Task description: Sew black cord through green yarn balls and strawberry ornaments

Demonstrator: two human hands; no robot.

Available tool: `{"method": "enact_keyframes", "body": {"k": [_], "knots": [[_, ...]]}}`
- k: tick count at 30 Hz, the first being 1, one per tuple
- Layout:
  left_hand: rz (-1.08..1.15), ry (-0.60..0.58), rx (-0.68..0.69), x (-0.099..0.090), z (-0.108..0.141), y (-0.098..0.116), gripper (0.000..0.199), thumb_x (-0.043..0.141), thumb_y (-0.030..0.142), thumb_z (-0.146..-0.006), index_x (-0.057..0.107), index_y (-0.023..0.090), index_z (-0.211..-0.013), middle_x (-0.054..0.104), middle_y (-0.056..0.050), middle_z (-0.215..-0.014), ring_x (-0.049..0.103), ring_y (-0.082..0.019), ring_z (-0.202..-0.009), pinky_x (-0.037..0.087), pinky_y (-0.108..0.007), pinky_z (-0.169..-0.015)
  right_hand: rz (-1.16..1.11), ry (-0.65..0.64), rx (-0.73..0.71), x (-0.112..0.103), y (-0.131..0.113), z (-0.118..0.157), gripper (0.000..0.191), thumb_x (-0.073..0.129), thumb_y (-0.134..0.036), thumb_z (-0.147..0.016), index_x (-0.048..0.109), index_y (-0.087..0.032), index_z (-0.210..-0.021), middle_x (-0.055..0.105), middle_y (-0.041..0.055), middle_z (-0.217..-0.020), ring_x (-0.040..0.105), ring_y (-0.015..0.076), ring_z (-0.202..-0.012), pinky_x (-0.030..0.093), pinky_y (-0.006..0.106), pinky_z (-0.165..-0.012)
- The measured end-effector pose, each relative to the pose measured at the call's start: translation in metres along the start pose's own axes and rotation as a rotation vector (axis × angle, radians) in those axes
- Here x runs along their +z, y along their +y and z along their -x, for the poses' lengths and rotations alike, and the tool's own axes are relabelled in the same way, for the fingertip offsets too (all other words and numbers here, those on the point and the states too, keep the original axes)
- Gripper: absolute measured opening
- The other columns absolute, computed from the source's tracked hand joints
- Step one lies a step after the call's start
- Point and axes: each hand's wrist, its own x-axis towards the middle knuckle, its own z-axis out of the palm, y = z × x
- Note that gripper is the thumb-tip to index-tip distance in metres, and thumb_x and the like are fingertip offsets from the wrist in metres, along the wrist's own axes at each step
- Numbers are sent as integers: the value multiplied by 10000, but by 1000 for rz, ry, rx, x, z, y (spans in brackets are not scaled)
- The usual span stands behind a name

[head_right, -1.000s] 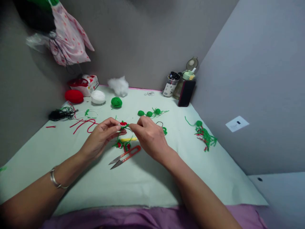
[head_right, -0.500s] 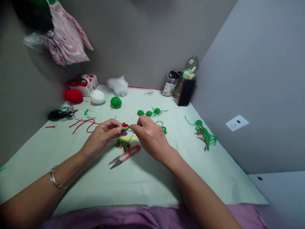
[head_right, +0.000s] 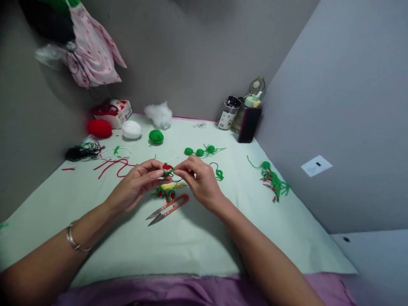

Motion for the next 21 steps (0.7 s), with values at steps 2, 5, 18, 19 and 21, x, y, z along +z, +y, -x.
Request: {"method": "enact_keyframes", "body": {"k": [2,5,18,19,21], "knots": [[-26,4,12,0,0,-1,173,798,297,-767,682,190,-839,706,-4,-848,711,-171,-830,537,-331,-881,-3,28,21,2,-1,0,119,668,-229,-919,681,-201,-804,577,-7,-723,506,124,-680,392,270,-623],[-71,1,25,-1,0,-5,173,787,305,-784,668,194,-843,688,6,-836,716,-176,-848,529,-319,-876,-10,57,69,5,-4,1,135,689,-227,-894,652,-190,-770,582,-6,-722,503,119,-666,399,268,-617],[-356,75,160,-2,-2,-13,138,715,327,-824,650,205,-838,655,-12,-837,644,-180,-827,498,-319,-809,49,3,12,16,-10,9,94,527,-214,-975,620,-199,-975,693,50,-920,630,133,-781,514,271,-687],[-396,87,174,-1,-2,-13,127,713,313,-815,650,203,-827,646,-11,-834,622,-173,-810,492,-310,-786,110,-25,-30,16,-10,9,116,512,-222,-987,626,-203,-987,701,50,-917,625,131,-771,498,267,-674],[-456,98,184,1,-2,-13,106,708,283,-791,646,197,-798,619,-9,-818,578,-162,-774,478,-293,-736,209,-88,-73,15,-9,10,142,498,-225,-996,637,-203,-976,706,38,-867,600,120,-713,455,257,-628]]}}
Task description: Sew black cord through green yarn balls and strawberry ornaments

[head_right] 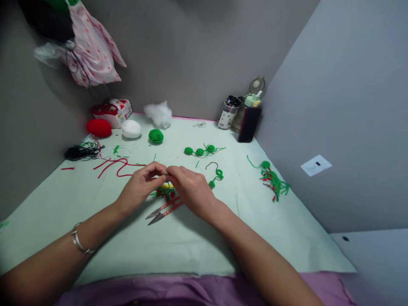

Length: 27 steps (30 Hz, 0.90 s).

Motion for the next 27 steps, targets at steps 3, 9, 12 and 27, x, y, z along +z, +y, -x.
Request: {"method": "enact_keyframes", "body": {"k": [3,9,12,27], "knots": [[-19,-40,2,3,1,1,71,672,257,-785,639,195,-783,595,-11,-820,557,-158,-766,470,-285,-715,1,-74,44,-2,1,0,125,529,-191,-970,646,-196,-926,688,10,-796,556,101,-646,412,242,-594],[-118,-146,20,9,3,-7,33,630,175,-749,637,203,-733,587,-13,-827,568,-172,-784,460,-286,-707,-115,110,48,-13,-10,-5,105,598,-160,-879,663,-191,-803,636,27,-817,545,131,-729,418,265,-632],[-113,-223,-5,10,3,-12,32,646,174,-749,650,206,-745,628,-26,-840,590,-183,-800,471,-300,-740,-364,285,187,-23,-14,-9,82,614,-215,-888,622,-196,-809,682,36,-885,535,113,-677,408,252,-579],[211,-233,-274,0,-4,-16,154,736,308,-798,627,199,-803,694,-30,-768,685,-172,-727,515,-307,-692,-980,489,411,-77,15,-24,271,731,-347,-815,488,-226,-807,329,-92,-553,261,70,-449,241,208,-415]]}}
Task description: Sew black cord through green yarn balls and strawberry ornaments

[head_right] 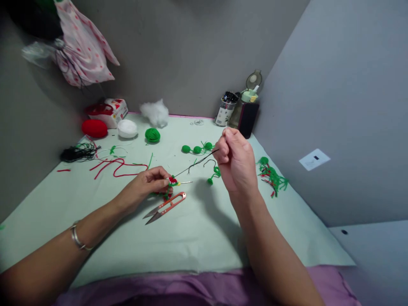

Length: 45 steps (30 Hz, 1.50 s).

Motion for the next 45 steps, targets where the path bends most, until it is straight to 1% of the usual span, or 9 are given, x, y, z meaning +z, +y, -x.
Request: {"method": "enact_keyframes", "body": {"k": [6,10,13,17,21,28,37,41,45], "knots": [[169,118,-6,1,2,7,193,783,268,-768,623,168,-811,721,-29,-849,720,-174,-825,529,-323,-849,105,-90,21,10,17,10,133,673,-282,-867,577,-212,-928,566,-48,-633,458,76,-518,368,211,-497],[285,92,63,3,5,13,145,726,210,-801,589,163,-784,734,-55,-959,718,-190,-909,541,-352,-908,239,-235,23,21,24,22,133,697,-312,-882,645,-190,-886,652,-18,-665,503,80,-536,407,219,-519],[329,101,85,3,7,17,102,682,178,-817,583,168,-796,716,-31,-880,726,-194,-859,569,-370,-873,281,-280,5,23,26,26,133,730,-313,-864,694,-185,-866,654,-17,-659,505,76,-536,416,217,-515],[352,148,113,2,7,20,64,653,142,-812,602,178,-828,686,-2,-840,728,-193,-865,582,-372,-870,284,-234,4,20,28,25,138,747,-332,-853,719,-198,-871,589,-42,-570,484,73,-494,384,205,-463],[350,149,138,1,9,20,104,659,143,-797,569,160,-748,717,-57,-999,715,-220,-997,548,-395,-965,229,-220,42,19,28,24,137,743,-336,-858,711,-205,-876,551,-60,-523,463,67,-433,350,194,-411],[283,204,149,0,7,16,108,662,225,-834,561,206,-865,650,39,-723,650,-118,-625,571,-288,-703,98,-182,79,21,26,22,122,745,-314,-854,695,-204,-870,561,-63,-516,459,54,-416,354,172,-407],[117,244,141,-10,-3,8,239,780,360,-790,649,182,-881,669,10,-721,651,-108,-661,547,-222,-668,-106,64,3,6,13,1,218,845,-268,-691,683,-195,-820,498,-76,-567,354,26,-448,276,149,-400],[169,277,75,-9,-3,8,296,843,332,-712,695,167,-910,684,2,-786,688,-119,-701,568,-255,-751,-10,46,7,5,13,3,205,827,-309,-717,683,-196,-809,477,-70,-562,335,40,-449,248,178,-399],[180,262,105,-6,-2,11,297,836,303,-721,695,174,-949,685,1,-825,697,-130,-747,570,-273,-792,297,-98,-75,14,19,17,120,740,-309,-832,697,-202,-801,524,-38,-616,429,79,-519,323,221,-465]]}}
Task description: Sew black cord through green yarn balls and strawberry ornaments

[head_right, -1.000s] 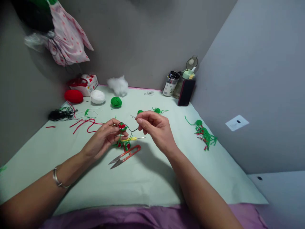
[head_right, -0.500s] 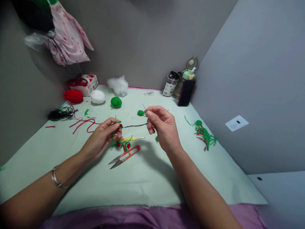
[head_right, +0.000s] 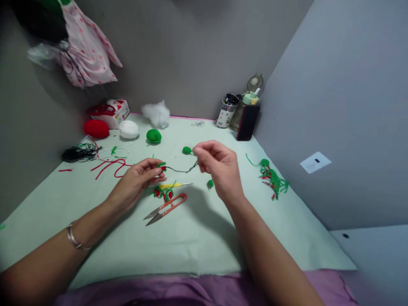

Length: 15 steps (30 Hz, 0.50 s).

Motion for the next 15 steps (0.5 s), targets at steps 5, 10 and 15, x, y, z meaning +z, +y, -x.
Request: {"method": "enact_keyframes", "body": {"k": [5,10,15], "knots": [[-18,-24,8,2,3,2,251,823,295,-735,669,184,-899,655,19,-817,671,-114,-702,568,-272,-749,514,-182,-282,17,5,18,91,661,-182,-897,721,-201,-832,559,3,-750,499,117,-672,393,258,-593],[-27,-46,14,2,4,1,236,815,291,-745,662,187,-891,652,19,-833,663,-107,-705,555,-262,-748,756,-229,-436,23,15,23,155,559,-116,-927,664,-182,-833,547,8,-746,498,124,-663,382,262,-599],[-34,-51,6,2,5,0,236,810,297,-746,656,189,-889,653,17,-826,673,-121,-697,552,-281,-750,847,-248,-466,24,18,23,170,535,-105,-917,639,-175,-802,547,14,-741,494,126,-653,363,254,-581]]}}
